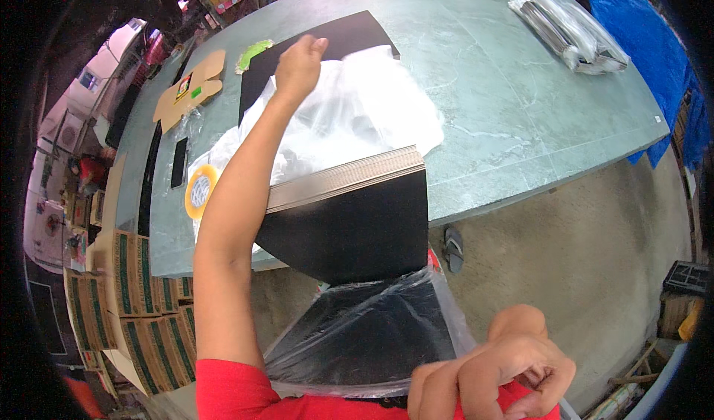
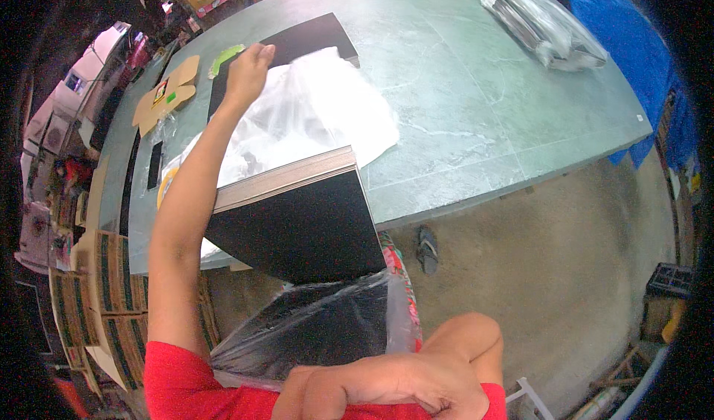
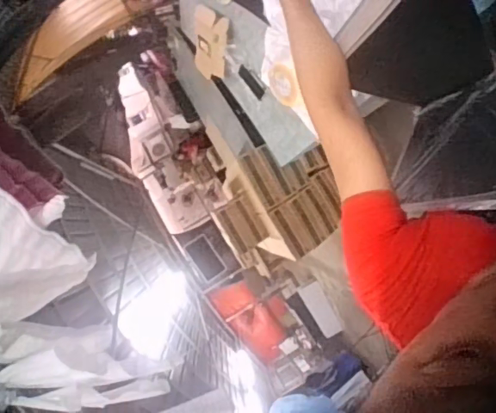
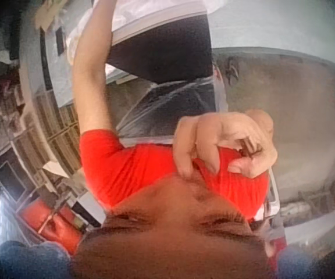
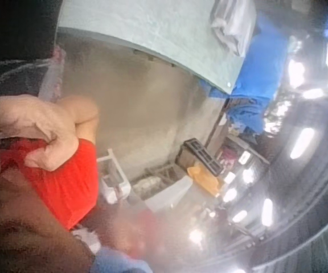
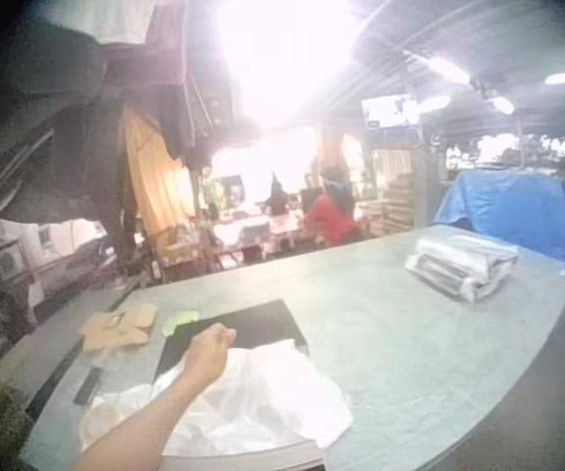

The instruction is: The person wraps individual black tablet-like objects in clear plastic sleeves, sliding each one into a sleeve and then stacking them.

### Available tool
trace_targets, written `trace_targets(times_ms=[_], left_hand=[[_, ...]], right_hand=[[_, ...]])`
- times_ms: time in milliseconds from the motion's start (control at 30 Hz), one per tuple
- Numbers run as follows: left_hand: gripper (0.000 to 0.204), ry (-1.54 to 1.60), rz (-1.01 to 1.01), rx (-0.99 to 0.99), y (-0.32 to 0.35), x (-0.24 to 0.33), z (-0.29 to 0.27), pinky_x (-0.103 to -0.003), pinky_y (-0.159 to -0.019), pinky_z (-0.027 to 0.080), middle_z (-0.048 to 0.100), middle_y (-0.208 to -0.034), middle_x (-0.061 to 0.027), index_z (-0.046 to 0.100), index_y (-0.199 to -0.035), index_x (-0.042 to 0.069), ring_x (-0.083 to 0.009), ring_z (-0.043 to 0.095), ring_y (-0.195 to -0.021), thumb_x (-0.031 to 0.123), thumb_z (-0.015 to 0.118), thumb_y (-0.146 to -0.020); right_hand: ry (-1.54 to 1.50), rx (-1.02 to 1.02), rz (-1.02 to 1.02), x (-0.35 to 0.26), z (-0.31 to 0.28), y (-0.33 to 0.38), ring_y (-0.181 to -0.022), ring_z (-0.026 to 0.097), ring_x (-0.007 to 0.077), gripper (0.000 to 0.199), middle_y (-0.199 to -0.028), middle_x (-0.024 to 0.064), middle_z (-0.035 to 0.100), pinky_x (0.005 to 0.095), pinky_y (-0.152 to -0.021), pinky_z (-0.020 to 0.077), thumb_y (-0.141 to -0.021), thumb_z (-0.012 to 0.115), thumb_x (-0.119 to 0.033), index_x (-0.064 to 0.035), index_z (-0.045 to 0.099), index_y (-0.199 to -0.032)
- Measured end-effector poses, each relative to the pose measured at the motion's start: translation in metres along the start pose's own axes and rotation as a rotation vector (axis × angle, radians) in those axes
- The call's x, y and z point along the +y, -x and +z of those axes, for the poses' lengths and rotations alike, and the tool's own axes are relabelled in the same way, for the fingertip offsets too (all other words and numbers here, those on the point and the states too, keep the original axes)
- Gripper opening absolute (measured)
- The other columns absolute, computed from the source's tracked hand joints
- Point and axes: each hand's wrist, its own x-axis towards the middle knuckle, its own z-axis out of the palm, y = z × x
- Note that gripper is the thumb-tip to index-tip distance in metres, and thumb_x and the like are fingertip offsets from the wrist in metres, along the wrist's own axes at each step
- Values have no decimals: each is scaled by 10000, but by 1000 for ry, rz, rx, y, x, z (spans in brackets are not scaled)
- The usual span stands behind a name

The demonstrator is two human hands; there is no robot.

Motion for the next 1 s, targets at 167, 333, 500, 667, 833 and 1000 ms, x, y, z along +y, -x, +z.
trace_targets(times_ms=[167, 333, 500, 667, 833, 1000], left_hand=[[376, -269, 42, -124, 6, -58, 6, -388, -739, 419, 579, -885, -192, 561, -913, 22, -305, 560, -842, 362, 540, -756], [266, -97, -38, -110, 2, -23, 1, -393, -801, 398, 564, -976, -136, 588, -861, 57, -291, 508, -958, 287, 577, -728], [189, -498, 67, -256, 7, -35, 11, -417, -794, 386, 558, -907, -115, 574, -875, 86, -298, 458, -1001, 227, 505, -770], [199, -15, -105, 15, 7, -48, -8, -415, -732, 399, 565, -869, -189, 524, -896, 46, -351, 519, -860, 204, 455, -798], [351, 111, -115, 14, 0, -33, -30, -408, -739, 399, 565, -867, -227, 506, -853, -23, -367, 534, -857, 315, 536, -761], [496, 260, -148, -31, 41, -17, -101, -313, -701, 409, 560, -827, -111, 531, -913, -50, -194, 523, -746, 394, 618, -710]], right_hand=[[-224, 35, 100, 0, 17, -2, -812, 434, 216, 200, -892, 172, 483, 302, -722, 347, -705, 462, -82, -22, 416, -890], [1, -134, 28, 2, 7, -1, -816, 437, 238, 189, -892, 156, 502, 325, -746, 336, -715, 473, -101, -33, 433, -887], [209, -277, -39, 9, 9, -2, -846, 439, 244, 182, -916, 138, 514, 338, -758, 339, -723, 489, -128, -57, 457, -886], [309, -276, 337, -17, 2, -5, -944, 439, 281, 283, -1012, 173, 500, 388, -816, 337, -760, 502, -178, -26, 472, -996], [450, -374, 868, 17, -70, 46, -1164, 314, 298, 540, -1225, 198, 351, 371, -963, 226, -870, 348, -378, 59, 341, -1187], [914, -85, 1366, 85, -143, 156, -1256, 143, 265, 711, -1350, 160, 170, 329, -1020, 107, -831, 251, -551, 3, 236, -1276]])
